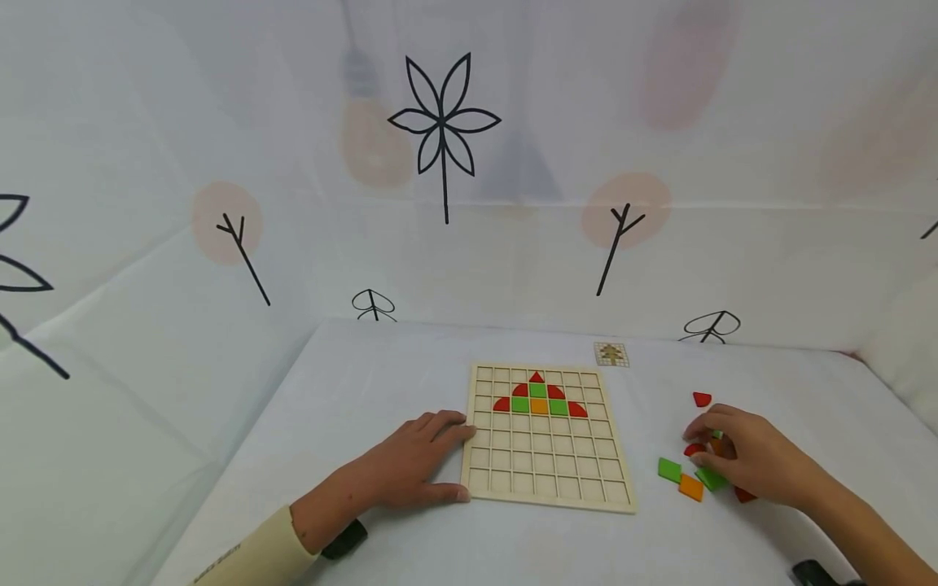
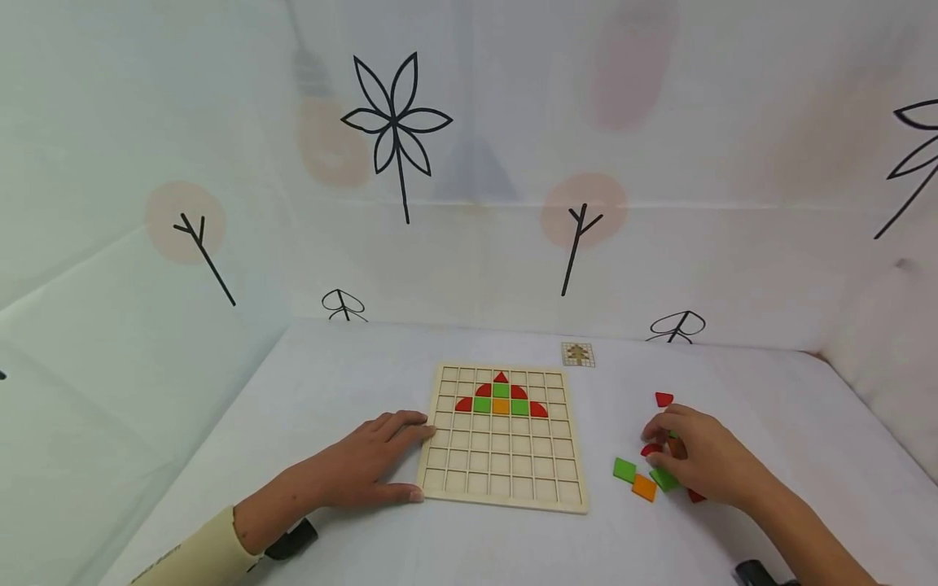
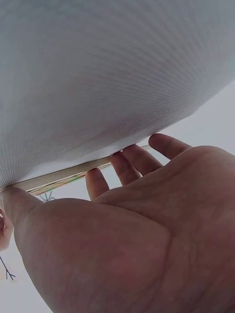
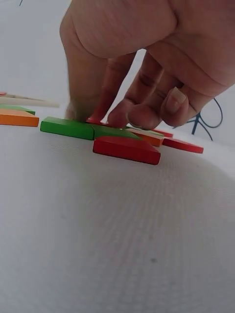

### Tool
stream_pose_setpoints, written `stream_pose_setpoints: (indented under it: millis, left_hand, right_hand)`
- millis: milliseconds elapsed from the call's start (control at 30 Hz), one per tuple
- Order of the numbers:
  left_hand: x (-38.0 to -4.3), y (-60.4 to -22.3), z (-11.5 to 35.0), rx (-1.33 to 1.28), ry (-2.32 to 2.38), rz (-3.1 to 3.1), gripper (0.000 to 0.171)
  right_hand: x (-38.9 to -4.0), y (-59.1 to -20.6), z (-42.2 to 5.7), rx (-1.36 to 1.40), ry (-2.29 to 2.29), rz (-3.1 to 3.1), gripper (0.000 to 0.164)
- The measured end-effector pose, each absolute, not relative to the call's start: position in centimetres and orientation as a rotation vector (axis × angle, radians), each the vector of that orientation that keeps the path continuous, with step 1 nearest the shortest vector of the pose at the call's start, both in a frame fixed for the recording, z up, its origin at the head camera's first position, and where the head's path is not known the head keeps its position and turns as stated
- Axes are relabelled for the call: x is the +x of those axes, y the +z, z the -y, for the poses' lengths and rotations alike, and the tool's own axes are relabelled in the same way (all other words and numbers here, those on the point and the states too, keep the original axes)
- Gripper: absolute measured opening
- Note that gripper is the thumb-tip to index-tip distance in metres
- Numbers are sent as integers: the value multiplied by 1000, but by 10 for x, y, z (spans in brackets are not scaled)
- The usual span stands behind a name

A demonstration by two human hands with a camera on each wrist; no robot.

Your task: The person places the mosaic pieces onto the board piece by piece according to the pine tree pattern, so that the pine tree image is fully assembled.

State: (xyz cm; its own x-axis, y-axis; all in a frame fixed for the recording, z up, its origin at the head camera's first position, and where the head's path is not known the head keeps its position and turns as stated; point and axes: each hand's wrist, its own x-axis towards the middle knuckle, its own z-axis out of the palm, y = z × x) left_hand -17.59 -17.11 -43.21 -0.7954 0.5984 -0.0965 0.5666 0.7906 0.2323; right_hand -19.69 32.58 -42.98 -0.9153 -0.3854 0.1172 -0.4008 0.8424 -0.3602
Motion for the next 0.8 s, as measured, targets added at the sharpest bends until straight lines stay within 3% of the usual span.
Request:
stream_pose_setpoints:
  millis: [800]
  left_hand:
    - [-177,-433,172,930,265,-2816,88]
  right_hand:
    - [-199,-427,-318,517,664,3118,15]
